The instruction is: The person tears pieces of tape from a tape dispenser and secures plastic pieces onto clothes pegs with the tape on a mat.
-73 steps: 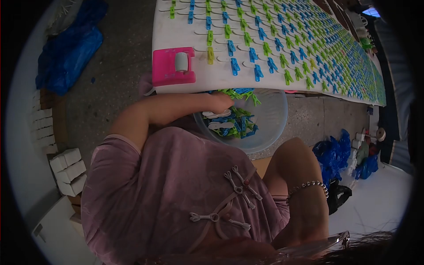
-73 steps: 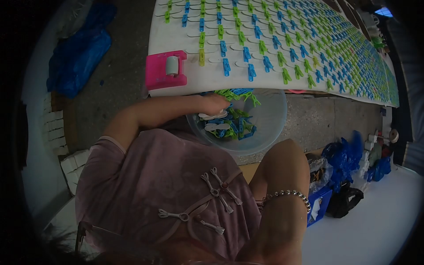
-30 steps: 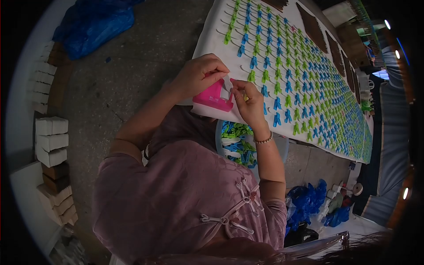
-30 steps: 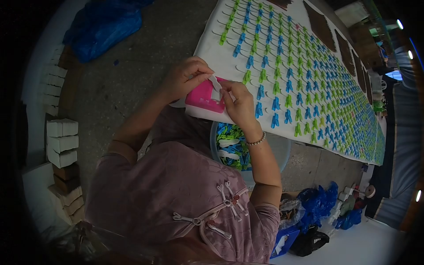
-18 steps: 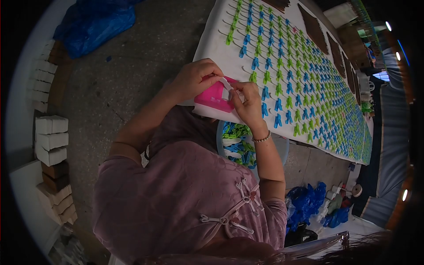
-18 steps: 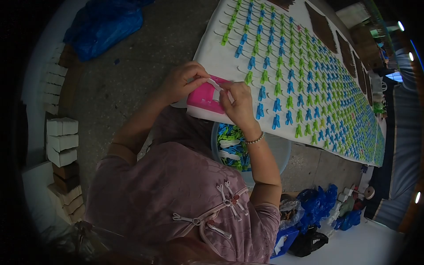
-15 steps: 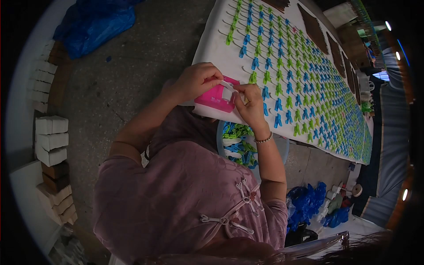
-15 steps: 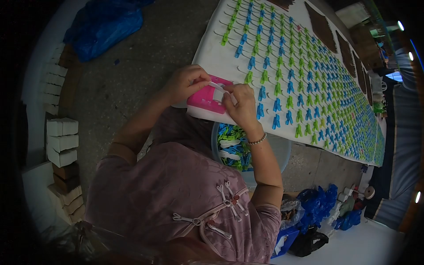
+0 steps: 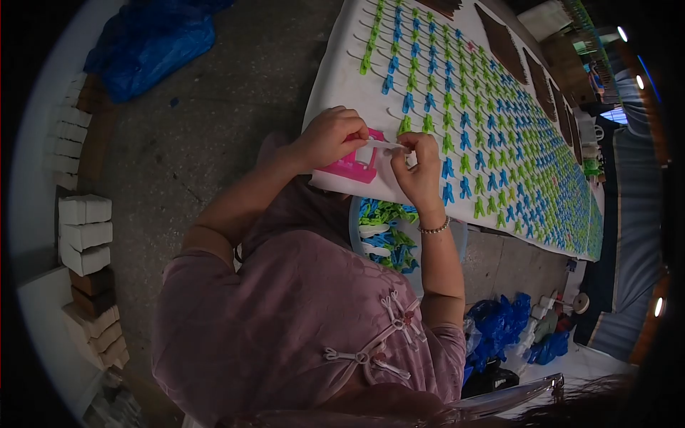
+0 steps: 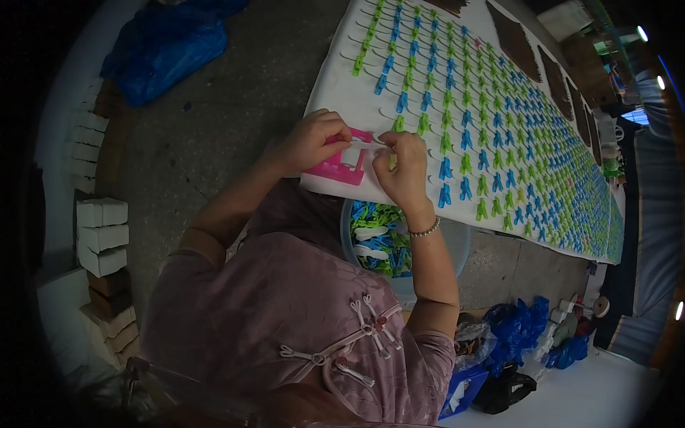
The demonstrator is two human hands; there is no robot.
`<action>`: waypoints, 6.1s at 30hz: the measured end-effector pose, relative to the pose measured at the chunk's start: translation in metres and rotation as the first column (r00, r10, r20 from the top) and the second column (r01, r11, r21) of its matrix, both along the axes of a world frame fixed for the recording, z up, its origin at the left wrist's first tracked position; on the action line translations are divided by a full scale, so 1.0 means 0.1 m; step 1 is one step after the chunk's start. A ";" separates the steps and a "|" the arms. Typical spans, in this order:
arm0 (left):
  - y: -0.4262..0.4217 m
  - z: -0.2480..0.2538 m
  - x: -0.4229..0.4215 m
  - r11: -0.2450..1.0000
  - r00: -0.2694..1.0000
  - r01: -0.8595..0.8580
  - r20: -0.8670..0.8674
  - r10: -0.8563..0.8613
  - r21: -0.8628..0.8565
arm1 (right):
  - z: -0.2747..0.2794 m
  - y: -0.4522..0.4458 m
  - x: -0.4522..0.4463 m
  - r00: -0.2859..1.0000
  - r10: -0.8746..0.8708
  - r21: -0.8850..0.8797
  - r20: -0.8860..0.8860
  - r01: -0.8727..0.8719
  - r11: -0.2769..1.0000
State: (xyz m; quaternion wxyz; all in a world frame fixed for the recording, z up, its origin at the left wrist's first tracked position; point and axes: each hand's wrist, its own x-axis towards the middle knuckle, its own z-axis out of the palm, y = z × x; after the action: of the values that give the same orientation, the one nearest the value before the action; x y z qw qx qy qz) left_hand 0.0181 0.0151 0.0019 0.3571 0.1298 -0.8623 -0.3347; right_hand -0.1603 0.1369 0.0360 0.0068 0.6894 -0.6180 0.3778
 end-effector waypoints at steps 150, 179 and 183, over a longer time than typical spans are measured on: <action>-0.24 0.04 0.39 0.784 0.943 -0.183 -0.119 0.310 0.593 | -0.04 -0.73 -0.12 0.892 -0.276 0.198 -0.357 0.362 0.911; -0.10 -0.13 0.54 0.658 0.953 -0.061 -0.152 0.263 0.751 | 0.08 -0.58 -0.23 0.848 -0.399 0.093 -0.350 0.455 0.886; -0.05 -0.06 0.59 0.644 0.948 -0.047 -0.170 0.271 0.764 | 0.44 -0.01 -0.19 0.965 -0.255 0.133 -0.056 0.260 0.956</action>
State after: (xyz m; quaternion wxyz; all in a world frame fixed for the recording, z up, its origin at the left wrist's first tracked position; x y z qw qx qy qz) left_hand 0.0768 0.0099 -0.0037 0.4130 0.2947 -0.5749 -0.6419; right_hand -0.1795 0.1357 0.0800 0.0197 0.6091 -0.7270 0.3163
